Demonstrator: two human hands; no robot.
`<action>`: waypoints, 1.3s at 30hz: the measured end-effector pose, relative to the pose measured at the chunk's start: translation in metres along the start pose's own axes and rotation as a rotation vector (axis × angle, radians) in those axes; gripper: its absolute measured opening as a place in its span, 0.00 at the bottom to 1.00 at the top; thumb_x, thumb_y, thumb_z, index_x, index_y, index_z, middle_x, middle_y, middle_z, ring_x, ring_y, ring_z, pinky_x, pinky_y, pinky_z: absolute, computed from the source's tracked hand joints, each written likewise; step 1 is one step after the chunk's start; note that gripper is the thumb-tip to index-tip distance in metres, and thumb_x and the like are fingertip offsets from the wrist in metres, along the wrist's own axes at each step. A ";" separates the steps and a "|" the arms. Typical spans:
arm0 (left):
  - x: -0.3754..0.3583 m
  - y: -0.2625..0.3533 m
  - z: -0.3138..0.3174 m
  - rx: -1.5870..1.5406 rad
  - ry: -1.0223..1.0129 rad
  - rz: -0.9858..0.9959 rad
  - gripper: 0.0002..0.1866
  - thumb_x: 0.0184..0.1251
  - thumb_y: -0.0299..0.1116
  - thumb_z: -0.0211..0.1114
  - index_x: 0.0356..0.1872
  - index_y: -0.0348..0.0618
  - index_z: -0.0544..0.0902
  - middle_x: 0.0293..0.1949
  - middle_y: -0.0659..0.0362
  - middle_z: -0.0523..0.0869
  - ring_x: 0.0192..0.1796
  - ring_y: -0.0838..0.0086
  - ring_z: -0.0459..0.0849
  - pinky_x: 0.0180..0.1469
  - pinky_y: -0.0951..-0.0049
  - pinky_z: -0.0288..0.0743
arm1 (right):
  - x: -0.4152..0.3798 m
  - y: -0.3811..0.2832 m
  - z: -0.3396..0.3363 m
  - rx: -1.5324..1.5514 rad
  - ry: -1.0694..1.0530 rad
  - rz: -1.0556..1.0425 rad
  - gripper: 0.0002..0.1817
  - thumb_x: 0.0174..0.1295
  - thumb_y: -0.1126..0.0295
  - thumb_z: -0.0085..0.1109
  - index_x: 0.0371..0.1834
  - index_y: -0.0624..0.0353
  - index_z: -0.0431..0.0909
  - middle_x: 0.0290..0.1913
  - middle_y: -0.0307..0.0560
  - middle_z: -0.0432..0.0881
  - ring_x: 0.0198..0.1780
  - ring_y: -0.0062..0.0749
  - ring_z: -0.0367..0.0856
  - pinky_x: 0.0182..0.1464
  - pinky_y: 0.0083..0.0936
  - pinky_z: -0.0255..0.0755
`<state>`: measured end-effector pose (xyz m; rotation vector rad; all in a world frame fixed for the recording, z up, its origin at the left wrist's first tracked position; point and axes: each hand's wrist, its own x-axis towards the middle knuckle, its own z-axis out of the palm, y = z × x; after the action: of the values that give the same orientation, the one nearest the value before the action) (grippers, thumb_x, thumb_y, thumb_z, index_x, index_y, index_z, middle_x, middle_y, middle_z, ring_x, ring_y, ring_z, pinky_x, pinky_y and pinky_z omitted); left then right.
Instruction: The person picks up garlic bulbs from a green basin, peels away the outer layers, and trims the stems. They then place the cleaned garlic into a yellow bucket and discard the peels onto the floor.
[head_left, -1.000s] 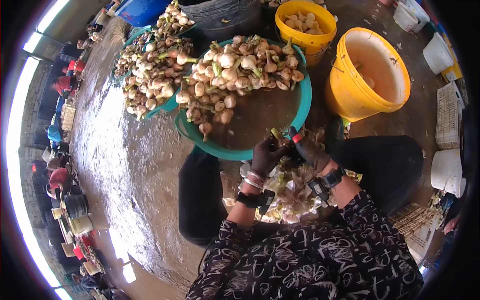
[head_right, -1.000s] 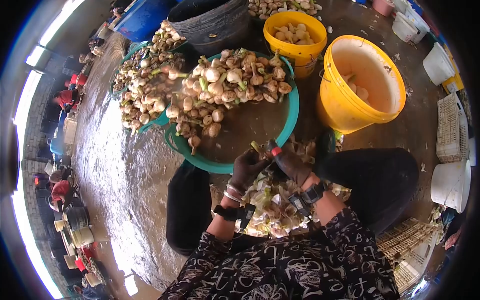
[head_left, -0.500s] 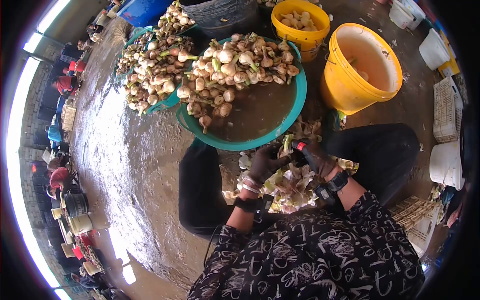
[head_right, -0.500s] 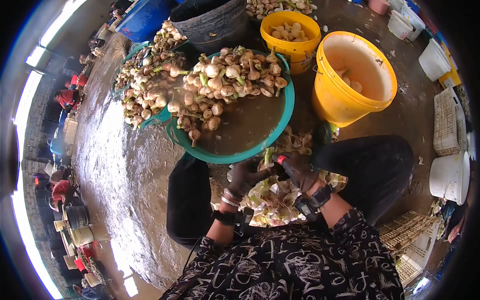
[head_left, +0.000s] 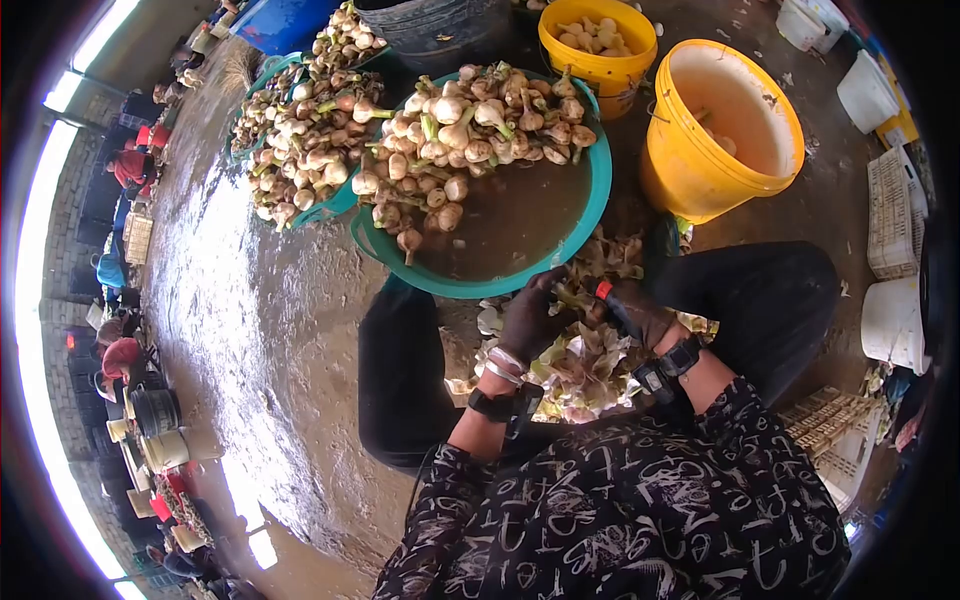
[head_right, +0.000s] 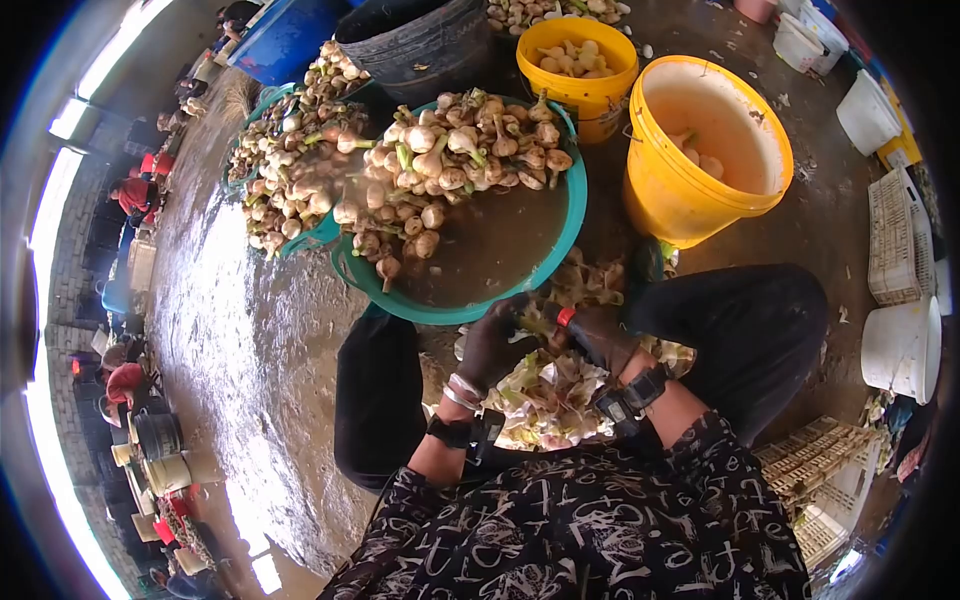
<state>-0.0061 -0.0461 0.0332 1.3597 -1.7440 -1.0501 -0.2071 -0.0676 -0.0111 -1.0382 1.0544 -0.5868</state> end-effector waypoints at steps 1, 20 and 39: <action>0.000 0.005 0.000 0.001 0.024 0.063 0.23 0.49 0.27 0.70 0.50 0.42 0.79 0.35 0.59 0.83 0.34 0.73 0.82 0.40 0.72 0.75 | -0.001 0.003 -0.001 0.002 0.001 0.000 0.13 0.65 0.60 0.50 0.44 0.57 0.77 0.23 0.35 0.76 0.24 0.18 0.72 0.28 0.16 0.66; -0.029 -0.042 0.014 0.327 0.034 0.150 0.12 0.59 0.32 0.63 0.43 0.39 0.81 0.38 0.51 0.84 0.43 0.62 0.83 0.45 0.69 0.76 | -0.026 -0.052 0.030 -0.757 0.170 -0.577 0.21 0.46 0.73 0.65 0.46 0.58 0.74 0.38 0.48 0.77 0.39 0.38 0.77 0.44 0.30 0.71; -0.020 -0.008 0.002 -0.759 0.192 -0.579 0.08 0.61 0.33 0.64 0.33 0.39 0.81 0.29 0.64 0.79 0.32 0.80 0.77 0.35 0.81 0.72 | 0.012 -0.016 0.023 -0.150 0.396 -0.097 0.08 0.57 0.65 0.59 0.31 0.59 0.76 0.22 0.40 0.75 0.25 0.29 0.78 0.27 0.26 0.69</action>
<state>-0.0001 -0.0278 0.0243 1.3943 -0.6663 -1.6074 -0.1802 -0.0750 0.0014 -1.1354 1.4165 -0.8242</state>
